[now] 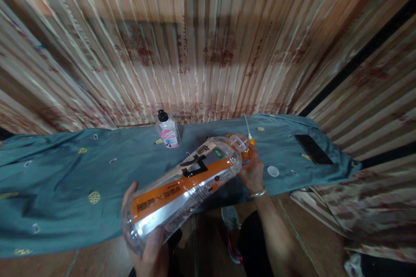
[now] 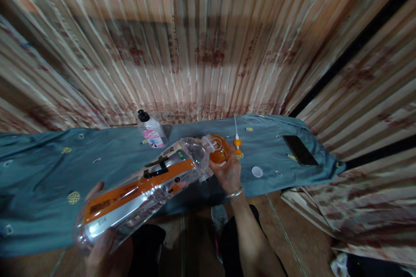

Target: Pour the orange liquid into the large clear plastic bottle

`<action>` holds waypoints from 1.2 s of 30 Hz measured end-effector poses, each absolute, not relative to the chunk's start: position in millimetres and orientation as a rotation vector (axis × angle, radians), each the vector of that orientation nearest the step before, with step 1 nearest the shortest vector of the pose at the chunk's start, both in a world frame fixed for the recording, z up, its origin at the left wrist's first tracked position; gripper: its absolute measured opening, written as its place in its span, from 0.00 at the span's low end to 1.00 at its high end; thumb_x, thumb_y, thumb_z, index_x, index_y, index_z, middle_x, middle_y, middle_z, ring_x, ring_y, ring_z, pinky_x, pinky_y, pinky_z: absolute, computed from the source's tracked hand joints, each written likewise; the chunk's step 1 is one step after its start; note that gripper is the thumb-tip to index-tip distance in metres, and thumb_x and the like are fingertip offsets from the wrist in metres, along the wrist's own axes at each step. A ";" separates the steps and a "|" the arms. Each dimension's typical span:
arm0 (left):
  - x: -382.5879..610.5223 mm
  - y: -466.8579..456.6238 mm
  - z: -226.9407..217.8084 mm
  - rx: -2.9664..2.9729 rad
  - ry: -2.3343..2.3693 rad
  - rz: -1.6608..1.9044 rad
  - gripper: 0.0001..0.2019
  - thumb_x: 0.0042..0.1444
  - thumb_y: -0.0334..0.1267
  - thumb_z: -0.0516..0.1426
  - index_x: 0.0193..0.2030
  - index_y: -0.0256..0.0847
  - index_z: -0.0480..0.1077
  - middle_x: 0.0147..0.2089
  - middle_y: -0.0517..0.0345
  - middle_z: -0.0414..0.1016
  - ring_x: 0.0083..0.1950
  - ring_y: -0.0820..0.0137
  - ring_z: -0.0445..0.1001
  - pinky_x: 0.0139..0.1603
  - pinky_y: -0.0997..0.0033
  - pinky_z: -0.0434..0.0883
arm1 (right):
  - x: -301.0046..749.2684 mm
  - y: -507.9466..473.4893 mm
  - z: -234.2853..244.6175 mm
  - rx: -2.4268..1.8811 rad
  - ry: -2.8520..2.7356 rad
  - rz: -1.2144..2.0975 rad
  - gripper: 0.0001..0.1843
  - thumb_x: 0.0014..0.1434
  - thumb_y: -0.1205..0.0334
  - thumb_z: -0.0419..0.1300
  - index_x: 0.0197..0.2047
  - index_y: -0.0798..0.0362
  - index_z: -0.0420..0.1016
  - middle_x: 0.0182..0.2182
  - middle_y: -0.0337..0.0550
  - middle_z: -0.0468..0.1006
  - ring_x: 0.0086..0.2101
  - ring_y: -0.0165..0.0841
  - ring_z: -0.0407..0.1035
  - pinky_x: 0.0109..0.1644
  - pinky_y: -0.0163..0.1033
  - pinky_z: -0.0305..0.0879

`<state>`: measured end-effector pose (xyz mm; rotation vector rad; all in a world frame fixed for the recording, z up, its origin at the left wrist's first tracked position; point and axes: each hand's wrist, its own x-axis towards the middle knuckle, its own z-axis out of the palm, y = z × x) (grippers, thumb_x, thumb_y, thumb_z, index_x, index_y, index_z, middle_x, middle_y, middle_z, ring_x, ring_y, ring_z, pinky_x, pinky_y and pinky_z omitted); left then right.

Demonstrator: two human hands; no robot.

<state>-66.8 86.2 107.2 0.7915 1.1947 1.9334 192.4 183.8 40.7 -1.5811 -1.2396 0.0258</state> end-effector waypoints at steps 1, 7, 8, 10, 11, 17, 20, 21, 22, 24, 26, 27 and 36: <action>-66.4 86.2 108.4 0.797 1.195 1.939 0.41 0.38 0.52 0.78 0.63 0.51 0.79 0.40 0.62 0.86 0.38 0.65 0.84 0.40 0.73 0.81 | 192.5 184.0 40.0 -1.585 -1.232 0.025 0.33 0.61 0.40 0.62 0.58 0.58 0.77 0.45 0.59 0.89 0.42 0.52 0.86 0.46 0.54 0.84; -66.8 86.4 109.6 0.799 1.175 1.973 0.40 0.38 0.51 0.78 0.62 0.49 0.80 0.40 0.62 0.86 0.37 0.65 0.84 0.39 0.72 0.81 | 193.1 183.4 37.1 -1.591 -1.236 0.029 0.37 0.56 0.39 0.68 0.60 0.56 0.76 0.46 0.58 0.88 0.43 0.52 0.86 0.48 0.54 0.84; -67.3 86.4 108.8 0.796 1.170 1.963 0.40 0.38 0.50 0.78 0.62 0.49 0.79 0.40 0.61 0.86 0.38 0.65 0.84 0.40 0.72 0.81 | 193.1 183.1 37.4 -1.595 -1.236 0.032 0.37 0.56 0.39 0.67 0.60 0.56 0.76 0.46 0.58 0.89 0.43 0.52 0.86 0.47 0.54 0.84; -68.1 86.2 106.9 0.789 1.161 1.945 0.41 0.39 0.49 0.78 0.63 0.49 0.79 0.41 0.61 0.86 0.39 0.65 0.85 0.41 0.73 0.81 | 193.0 182.4 38.8 -1.600 -1.235 0.034 0.36 0.58 0.39 0.66 0.60 0.57 0.76 0.45 0.58 0.89 0.42 0.51 0.86 0.46 0.53 0.84; -68.5 86.2 106.0 0.789 1.160 1.935 0.41 0.39 0.49 0.78 0.64 0.50 0.78 0.41 0.61 0.86 0.40 0.65 0.85 0.42 0.73 0.81 | 192.9 182.0 39.8 -1.603 -1.237 0.035 0.36 0.58 0.39 0.66 0.60 0.57 0.76 0.46 0.58 0.89 0.43 0.52 0.86 0.46 0.53 0.84; -70.6 86.7 102.8 0.811 1.165 1.949 0.40 0.39 0.50 0.77 0.63 0.49 0.79 0.41 0.62 0.85 0.39 0.66 0.83 0.42 0.74 0.80 | 191.5 179.7 46.6 -1.592 -1.249 0.076 0.35 0.58 0.42 0.65 0.61 0.58 0.76 0.47 0.59 0.88 0.44 0.51 0.86 0.49 0.53 0.85; -69.7 87.8 104.4 0.812 1.164 1.947 0.41 0.38 0.49 0.77 0.63 0.49 0.79 0.40 0.62 0.85 0.38 0.66 0.83 0.41 0.74 0.80 | 191.2 179.0 47.4 -1.591 -1.257 0.087 0.37 0.56 0.43 0.68 0.62 0.57 0.75 0.48 0.58 0.88 0.46 0.52 0.86 0.51 0.54 0.84; -68.7 87.8 106.0 0.801 1.172 1.951 0.41 0.37 0.49 0.77 0.63 0.49 0.79 0.40 0.63 0.84 0.38 0.66 0.82 0.41 0.73 0.80 | 191.3 178.9 47.2 -1.595 -1.258 0.088 0.38 0.55 0.43 0.69 0.62 0.56 0.75 0.48 0.57 0.89 0.46 0.52 0.86 0.52 0.54 0.84; -67.3 87.5 108.2 0.774 1.185 1.962 0.42 0.36 0.50 0.78 0.62 0.50 0.79 0.40 0.63 0.83 0.38 0.67 0.81 0.40 0.74 0.80 | 191.4 178.8 46.9 -1.598 -1.256 0.086 0.38 0.54 0.43 0.70 0.62 0.56 0.75 0.48 0.57 0.89 0.46 0.53 0.86 0.52 0.54 0.84; -63.9 85.9 113.4 0.681 1.222 1.981 0.43 0.31 0.51 0.79 0.59 0.50 0.81 0.41 0.64 0.82 0.39 0.69 0.78 0.40 0.76 0.79 | 191.8 178.7 46.3 -1.601 -1.252 0.081 0.39 0.52 0.42 0.71 0.61 0.56 0.75 0.48 0.57 0.89 0.46 0.52 0.86 0.51 0.53 0.85; -61.0 83.7 117.9 0.577 1.261 1.973 0.42 0.27 0.51 0.80 0.55 0.48 0.82 0.44 0.62 0.81 0.41 0.69 0.76 0.40 0.78 0.78 | 192.2 178.5 45.9 -1.603 -1.248 0.079 0.39 0.52 0.41 0.71 0.61 0.55 0.76 0.48 0.57 0.89 0.46 0.52 0.86 0.51 0.51 0.85; -60.2 82.6 119.1 0.542 1.281 1.952 0.42 0.25 0.50 0.80 0.53 0.48 0.82 0.46 0.61 0.82 0.43 0.67 0.76 0.38 0.78 0.78 | 192.4 178.5 45.8 -1.604 -1.248 0.082 0.39 0.52 0.41 0.71 0.61 0.55 0.76 0.48 0.57 0.89 0.46 0.52 0.86 0.51 0.51 0.85; -67.4 81.3 102.7 0.686 1.264 1.848 0.50 0.38 0.51 0.75 0.72 0.48 0.70 0.42 0.58 0.83 0.42 0.59 0.82 0.42 0.64 0.81 | 194.8 179.1 44.0 -1.614 -1.277 0.071 0.37 0.53 0.42 0.70 0.61 0.55 0.77 0.50 0.59 0.88 0.47 0.53 0.85 0.51 0.53 0.84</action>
